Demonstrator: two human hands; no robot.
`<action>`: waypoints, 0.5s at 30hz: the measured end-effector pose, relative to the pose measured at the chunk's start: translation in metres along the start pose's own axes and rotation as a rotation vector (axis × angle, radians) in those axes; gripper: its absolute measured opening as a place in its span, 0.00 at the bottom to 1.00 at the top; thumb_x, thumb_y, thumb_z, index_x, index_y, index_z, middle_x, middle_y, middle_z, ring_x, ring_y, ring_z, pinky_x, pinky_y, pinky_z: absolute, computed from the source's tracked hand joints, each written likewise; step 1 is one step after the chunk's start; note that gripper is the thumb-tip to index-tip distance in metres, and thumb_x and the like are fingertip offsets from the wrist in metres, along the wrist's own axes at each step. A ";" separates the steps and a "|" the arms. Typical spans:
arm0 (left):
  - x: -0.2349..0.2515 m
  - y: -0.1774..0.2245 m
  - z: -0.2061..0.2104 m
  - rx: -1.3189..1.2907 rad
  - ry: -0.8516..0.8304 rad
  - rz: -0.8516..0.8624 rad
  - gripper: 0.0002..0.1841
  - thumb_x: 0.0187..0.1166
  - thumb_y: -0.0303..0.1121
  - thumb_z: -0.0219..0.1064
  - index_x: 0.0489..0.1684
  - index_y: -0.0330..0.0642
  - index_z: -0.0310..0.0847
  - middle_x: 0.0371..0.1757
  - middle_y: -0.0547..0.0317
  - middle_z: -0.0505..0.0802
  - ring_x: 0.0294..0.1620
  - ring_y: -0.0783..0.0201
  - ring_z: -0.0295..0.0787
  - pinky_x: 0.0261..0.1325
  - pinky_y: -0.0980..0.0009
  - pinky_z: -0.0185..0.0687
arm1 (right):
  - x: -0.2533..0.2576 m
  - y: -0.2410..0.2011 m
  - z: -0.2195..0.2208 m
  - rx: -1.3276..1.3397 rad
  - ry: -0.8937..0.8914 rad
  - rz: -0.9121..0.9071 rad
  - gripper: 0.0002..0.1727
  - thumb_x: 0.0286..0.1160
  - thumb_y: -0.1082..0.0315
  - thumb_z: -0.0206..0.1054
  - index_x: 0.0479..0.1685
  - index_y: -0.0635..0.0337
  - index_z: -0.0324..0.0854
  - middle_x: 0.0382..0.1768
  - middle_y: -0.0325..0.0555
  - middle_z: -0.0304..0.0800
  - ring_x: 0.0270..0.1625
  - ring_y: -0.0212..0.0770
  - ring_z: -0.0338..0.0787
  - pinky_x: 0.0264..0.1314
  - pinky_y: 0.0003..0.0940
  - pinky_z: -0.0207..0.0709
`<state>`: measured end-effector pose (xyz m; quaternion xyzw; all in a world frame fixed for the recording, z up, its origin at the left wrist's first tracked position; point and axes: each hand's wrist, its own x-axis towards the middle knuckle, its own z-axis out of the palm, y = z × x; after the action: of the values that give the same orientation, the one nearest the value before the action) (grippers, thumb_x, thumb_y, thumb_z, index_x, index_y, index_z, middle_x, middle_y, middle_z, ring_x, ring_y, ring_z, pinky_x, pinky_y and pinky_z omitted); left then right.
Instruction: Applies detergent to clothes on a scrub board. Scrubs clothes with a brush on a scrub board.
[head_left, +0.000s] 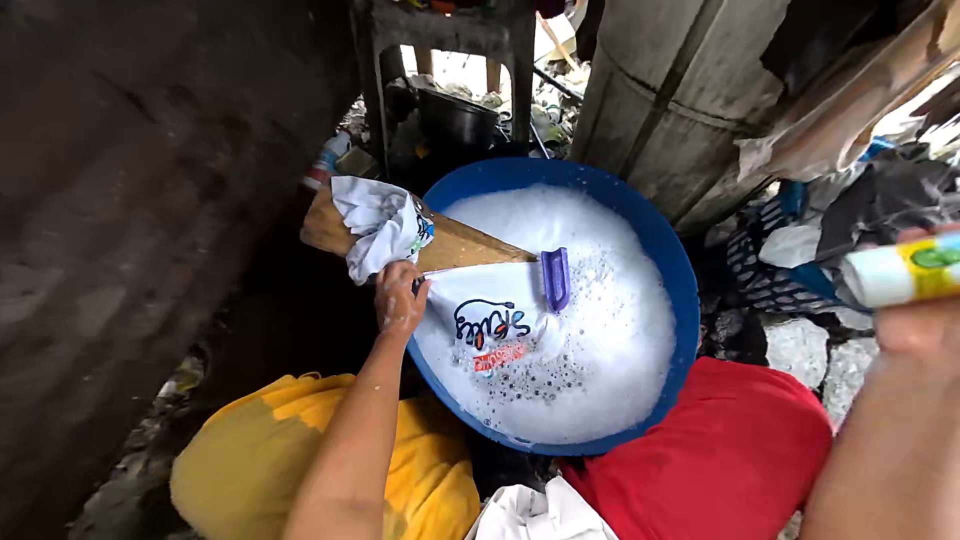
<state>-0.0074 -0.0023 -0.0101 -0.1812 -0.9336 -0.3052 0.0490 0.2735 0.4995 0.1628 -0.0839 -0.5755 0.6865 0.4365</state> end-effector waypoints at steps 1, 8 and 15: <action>0.000 0.000 -0.001 -0.009 -0.006 -0.007 0.15 0.82 0.32 0.68 0.55 0.27 0.87 0.70 0.32 0.84 0.78 0.31 0.72 0.81 0.37 0.63 | 0.011 -0.002 0.038 -0.029 -0.053 0.083 0.39 0.87 0.30 0.28 0.68 0.50 0.70 0.52 0.41 0.90 0.56 0.42 0.92 0.63 0.44 0.88; 0.004 -0.001 -0.003 -0.047 -0.001 0.007 0.14 0.82 0.33 0.67 0.54 0.30 0.88 0.68 0.33 0.86 0.76 0.32 0.75 0.80 0.37 0.64 | -0.001 0.058 0.207 -0.356 -0.474 0.573 0.33 0.69 0.68 0.65 0.77 0.52 0.61 0.48 0.44 0.90 0.44 0.42 0.95 0.48 0.41 0.92; 0.005 -0.002 -0.003 -0.129 0.034 -0.012 0.13 0.80 0.32 0.68 0.50 0.29 0.89 0.65 0.33 0.88 0.73 0.33 0.79 0.79 0.38 0.66 | -0.037 0.131 0.286 -1.080 -1.034 0.314 0.44 0.55 0.66 0.86 0.79 0.58 0.73 0.59 0.66 0.88 0.59 0.63 0.89 0.63 0.68 0.79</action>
<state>-0.0126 -0.0037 -0.0077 -0.1731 -0.9120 -0.3683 0.0512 0.0537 0.2743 0.1277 -0.0341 -0.9437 0.3157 -0.0928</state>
